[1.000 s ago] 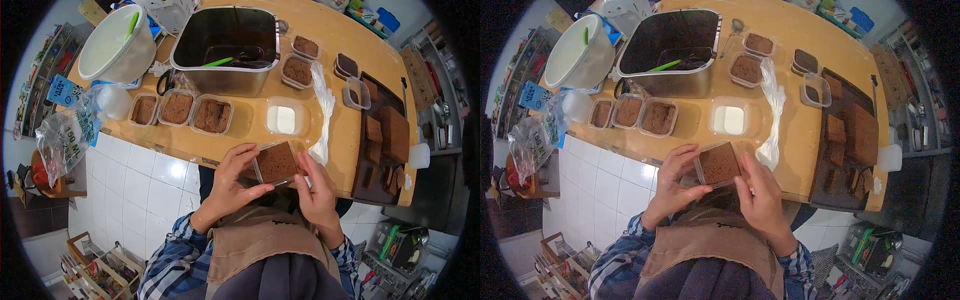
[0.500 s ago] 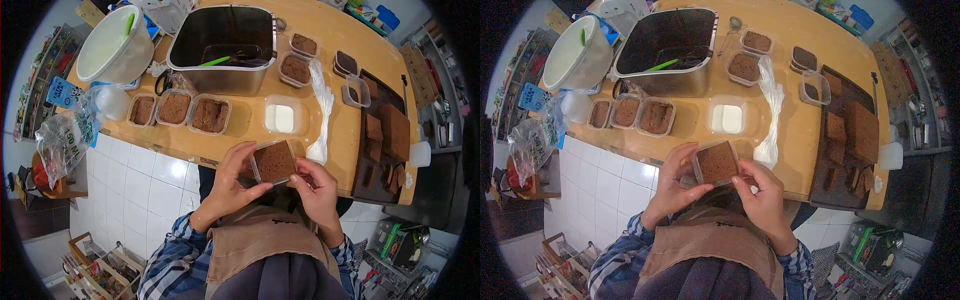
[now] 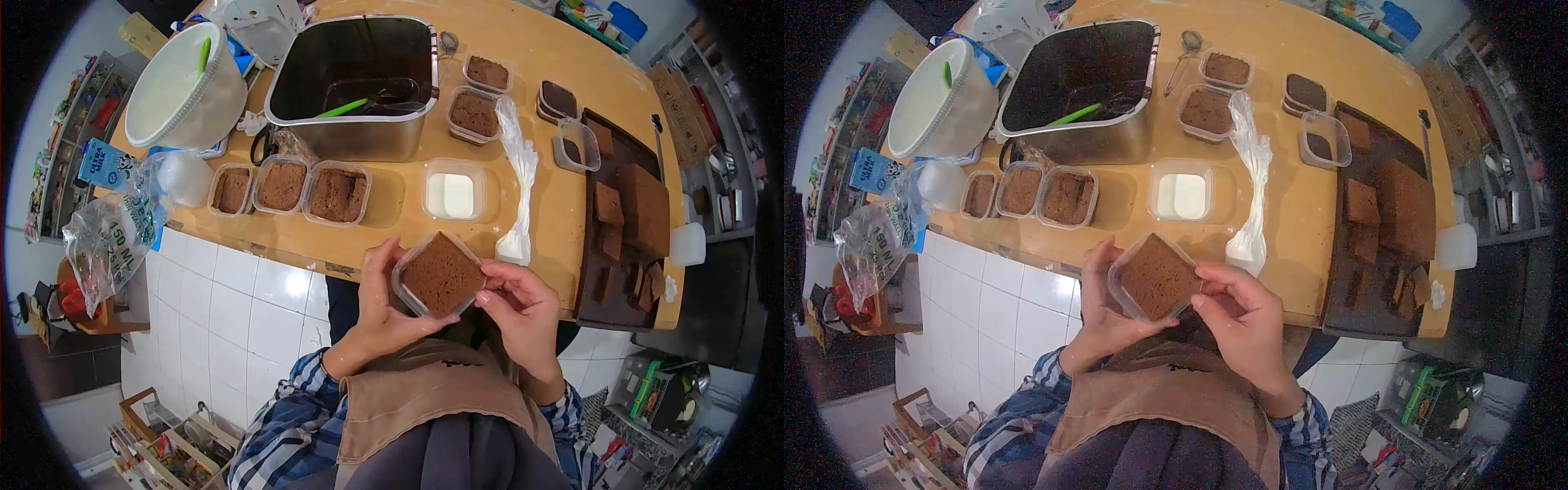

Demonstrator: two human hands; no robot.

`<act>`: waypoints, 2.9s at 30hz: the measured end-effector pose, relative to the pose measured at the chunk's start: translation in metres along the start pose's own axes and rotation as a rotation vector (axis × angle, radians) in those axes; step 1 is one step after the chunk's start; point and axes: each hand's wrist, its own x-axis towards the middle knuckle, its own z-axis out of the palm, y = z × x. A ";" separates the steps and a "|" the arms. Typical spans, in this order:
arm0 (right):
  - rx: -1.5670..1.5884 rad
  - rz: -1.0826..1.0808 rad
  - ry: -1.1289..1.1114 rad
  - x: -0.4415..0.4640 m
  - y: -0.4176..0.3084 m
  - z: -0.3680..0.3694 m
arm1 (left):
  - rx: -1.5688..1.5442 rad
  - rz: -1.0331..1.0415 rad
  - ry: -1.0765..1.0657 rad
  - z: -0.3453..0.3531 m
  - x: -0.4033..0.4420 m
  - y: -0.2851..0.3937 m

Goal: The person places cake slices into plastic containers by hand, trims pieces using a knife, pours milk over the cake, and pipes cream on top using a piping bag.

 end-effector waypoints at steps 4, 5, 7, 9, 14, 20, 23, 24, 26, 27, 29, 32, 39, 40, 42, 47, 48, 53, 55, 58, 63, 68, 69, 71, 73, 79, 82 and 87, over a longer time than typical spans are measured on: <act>0.085 -0.035 -0.038 -0.001 -0.009 0.000 | -0.048 0.128 -0.012 0.006 0.004 0.008; 0.091 -0.029 -0.041 -0.001 -0.009 -0.001 | -0.108 0.170 0.018 0.011 0.003 0.006; 0.087 -0.032 -0.040 -0.002 -0.010 -0.002 | -0.256 0.160 0.017 0.019 0.001 0.001; 0.067 -0.048 -0.038 -0.002 -0.011 -0.003 | -0.311 0.187 0.013 0.023 0.001 0.000; 0.097 -0.076 0.001 -0.003 -0.009 -0.002 | -0.140 0.300 0.041 0.024 0.005 0.009; 0.016 -0.086 0.044 -0.001 -0.010 -0.001 | -0.058 0.306 0.041 0.024 0.002 0.006; -0.044 -0.110 0.058 -0.001 -0.012 0.000 | -0.017 0.327 0.053 0.024 0.002 0.006; -0.073 -0.122 0.062 0.000 -0.013 0.000 | -0.016 0.330 0.058 0.024 0.002 0.006; -0.164 -0.220 0.080 0.001 -0.013 0.002 | -0.014 0.337 0.069 0.026 0.001 0.004; -0.210 -0.269 0.089 0.002 -0.013 0.003 | -0.009 0.343 0.071 0.026 0.001 0.004; -0.298 -0.315 0.123 0.002 -0.012 0.004 | 0.001 0.356 0.075 0.027 0.002 0.003; -0.209 -0.278 0.155 0.002 -0.008 0.005 | 0.023 0.371 0.080 0.026 0.002 0.003; -0.161 -0.182 0.155 0.003 -0.004 0.003 | 0.049 0.386 0.070 0.025 0.001 0.003; -0.144 -0.165 0.148 0.003 -0.005 0.003 | 0.045 0.391 0.059 0.024 0.001 0.003; -0.111 -0.131 0.133 0.004 -0.006 0.001 | 0.021 0.402 0.046 0.024 0.001 0.002; -0.189 -0.152 0.143 0.005 -0.009 -0.003 | -0.008 0.392 0.028 0.026 0.001 0.000; -0.221 -0.192 0.150 0.006 -0.009 -0.003 | -0.012 0.386 0.023 0.026 0.002 0.000; -0.491 -0.512 0.072 0.013 -0.022 0.000 | -0.089 0.400 0.020 0.032 0.001 0.003; -0.518 -0.509 0.019 0.016 -0.023 0.000 | -0.094 0.406 0.012 0.034 0.000 0.003; -0.487 -0.478 -0.021 0.020 -0.021 0.002 | -0.095 0.420 -0.004 0.034 0.000 0.004; -0.375 -0.429 -0.051 0.024 -0.016 0.003 | -0.131 0.455 -0.026 0.035 0.002 0.004; -0.389 -0.414 -0.054 0.023 -0.018 0.003 | -0.165 0.438 -0.053 0.035 0.000 0.000; -0.363 -0.387 -0.054 0.023 -0.018 0.004 | -0.185 0.439 -0.059 0.035 0.000 -0.001; -0.363 -0.376 -0.075 0.023 -0.019 0.004 | -0.225 0.442 -0.071 0.036 0.002 -0.001; -0.371 -0.374 -0.087 0.024 -0.019 0.004 | -0.134 0.431 -0.082 0.034 0.002 0.000; -0.405 -0.438 -0.007 0.024 -0.017 0.007 | -0.101 0.398 -0.093 0.033 0.000 -0.002; -0.384 -0.414 0.056 0.024 -0.018 0.008 | -0.103 0.404 -0.085 0.034 -0.001 -0.002; -0.316 -0.308 0.042 0.024 -0.020 0.005 | -0.121 0.394 -0.117 0.032 0.000 0.000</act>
